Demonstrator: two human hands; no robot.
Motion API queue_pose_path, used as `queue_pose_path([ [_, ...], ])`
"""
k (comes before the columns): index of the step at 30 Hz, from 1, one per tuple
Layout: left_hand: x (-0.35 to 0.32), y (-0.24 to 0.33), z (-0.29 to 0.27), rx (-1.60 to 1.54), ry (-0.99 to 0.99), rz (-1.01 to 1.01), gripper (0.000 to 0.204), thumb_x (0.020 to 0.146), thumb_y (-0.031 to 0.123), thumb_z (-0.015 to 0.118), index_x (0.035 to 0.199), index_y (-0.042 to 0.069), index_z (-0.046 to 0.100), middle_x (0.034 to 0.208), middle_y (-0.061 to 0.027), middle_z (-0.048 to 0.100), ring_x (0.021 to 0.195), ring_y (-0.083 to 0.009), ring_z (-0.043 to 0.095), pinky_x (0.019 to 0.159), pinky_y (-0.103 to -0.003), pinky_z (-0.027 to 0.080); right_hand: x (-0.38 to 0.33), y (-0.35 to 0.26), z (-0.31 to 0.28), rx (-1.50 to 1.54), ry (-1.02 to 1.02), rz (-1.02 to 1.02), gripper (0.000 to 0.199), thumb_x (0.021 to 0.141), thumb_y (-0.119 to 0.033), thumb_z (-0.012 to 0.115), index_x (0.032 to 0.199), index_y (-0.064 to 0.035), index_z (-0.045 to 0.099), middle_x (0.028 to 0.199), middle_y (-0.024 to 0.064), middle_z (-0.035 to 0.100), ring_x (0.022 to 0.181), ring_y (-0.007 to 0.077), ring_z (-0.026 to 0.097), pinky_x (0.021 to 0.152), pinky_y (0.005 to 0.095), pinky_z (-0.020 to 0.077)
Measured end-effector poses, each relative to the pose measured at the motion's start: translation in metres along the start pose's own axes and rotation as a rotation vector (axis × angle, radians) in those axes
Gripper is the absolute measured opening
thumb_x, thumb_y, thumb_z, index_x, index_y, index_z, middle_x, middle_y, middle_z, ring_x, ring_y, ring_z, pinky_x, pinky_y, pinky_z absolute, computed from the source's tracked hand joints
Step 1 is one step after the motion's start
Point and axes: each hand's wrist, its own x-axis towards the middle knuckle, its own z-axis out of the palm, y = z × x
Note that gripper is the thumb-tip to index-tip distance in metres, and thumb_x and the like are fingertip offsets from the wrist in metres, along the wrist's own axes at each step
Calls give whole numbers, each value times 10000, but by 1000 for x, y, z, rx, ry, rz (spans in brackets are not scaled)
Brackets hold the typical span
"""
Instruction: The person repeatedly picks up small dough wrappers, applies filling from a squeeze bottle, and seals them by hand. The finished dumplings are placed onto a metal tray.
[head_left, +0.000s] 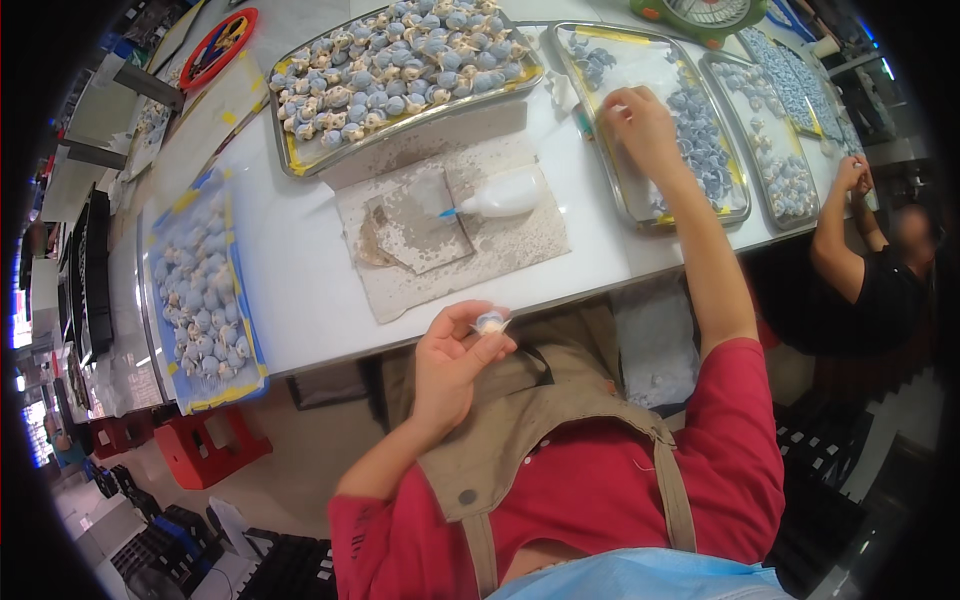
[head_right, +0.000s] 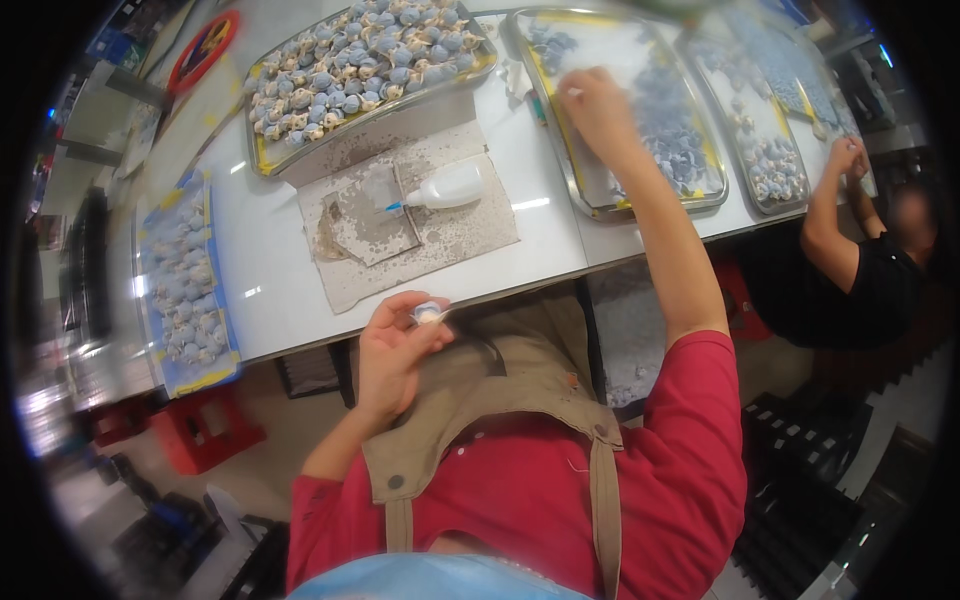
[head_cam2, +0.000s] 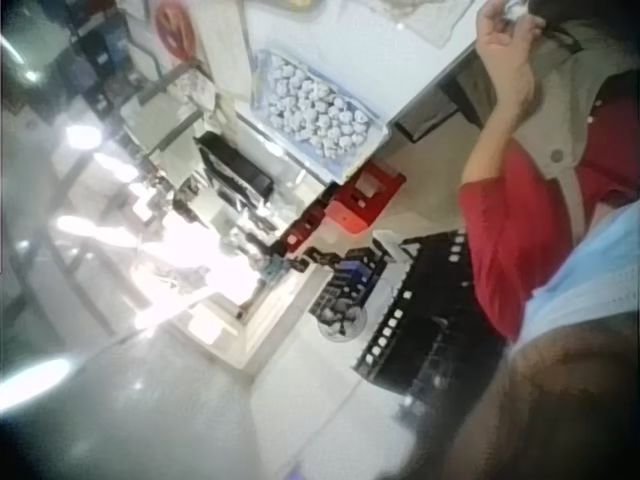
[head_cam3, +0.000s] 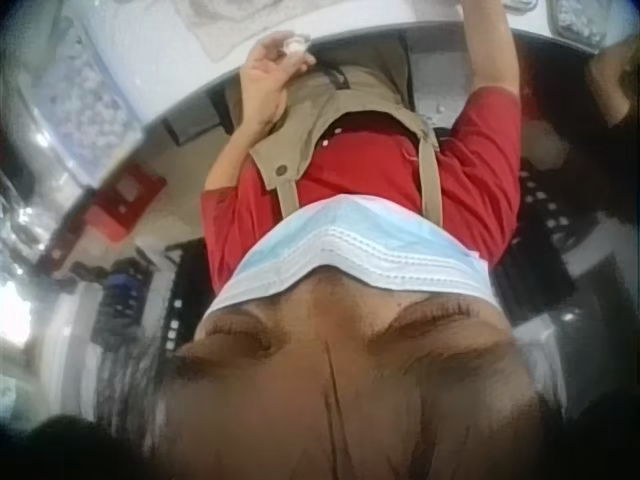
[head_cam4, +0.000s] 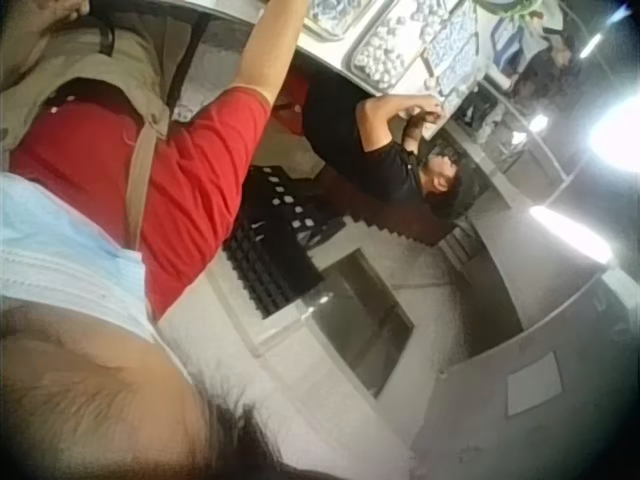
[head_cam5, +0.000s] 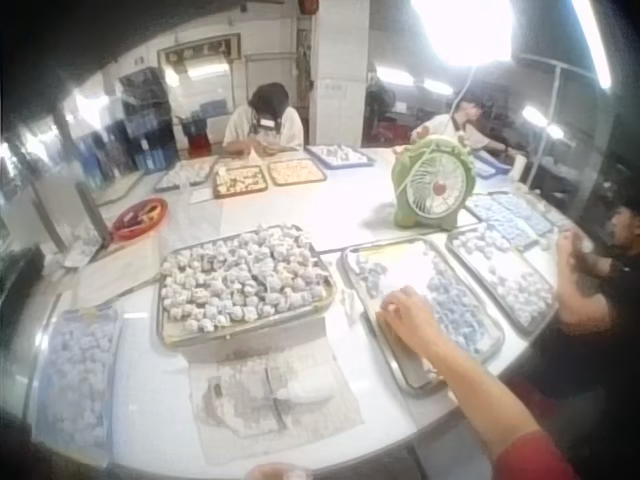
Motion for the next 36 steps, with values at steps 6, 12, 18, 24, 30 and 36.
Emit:
queue_pose_path([
  [6, -3, 3, 0, -18, -54, -28, 325, 818, -12, 602, 1122, -7, 488, 1093, -133, 561, 835, -162, 598, 744, -249, 483, 3, 1, -1, 11, -92, -2, 199, 767, -60, 599, 966, -57, 587, 869, 119, 616, 770, 233, 587, 727, 310, 465],
  [12, -3, 6, -4, 0, -36, -23, 352, 809, -29, 603, 1137, -13, 478, 1101, -133, 557, 848, -159, 597, 764, -251, 484, -5, -39, -33, 159, -243, 102, 212, 738, -32, 629, 945, -31, 583, 848, 82, 620, 751, 159, 576, 709, 273, 464],
  [18, 3, 2, 0, 51, -16, 81, 413, 794, -62, 607, 1176, -14, 457, 1064, -101, 561, 880, -137, 588, 815, -262, 483, -92, -141, -48, 549, -571, -110, 200, 713, -24, 656, 857, -28, 517, 776, 50, 535, 689, 156, 539, 621, 274, 453],
  [24, 0, 2, 0, 178, -56, 100, 441, 812, -53, 597, 1220, -1, 440, 968, -62, 578, 872, -99, 568, 774, -215, 475, -129, -171, -27, 561, -629, -228, 174, 728, -10, 606, 850, -37, 484, 771, 116, 473, 676, 300, 531, 595, 355, 445],
  [30, 1, -3, -2, 171, -20, 204, 381, 845, -52, 554, 1210, -22, 451, 984, -62, 563, 876, -87, 550, 774, -213, 459, -139, -167, -22, 619, -553, -208, 215, 686, 17, 679, 863, -51, 578, 860, 76, 559, 751, 210, 588, 629, 279, 478],
  [36, -2, -1, -4, 215, -65, 274, 375, 847, -40, 562, 1208, -40, 464, 1029, -68, 558, 905, -98, 546, 790, -225, 455, -154, -166, -15, 710, -353, -151, 181, 708, 11, 681, 861, -24, 591, 834, 88, 591, 704, 155, 620, 615, 261, 508],
])
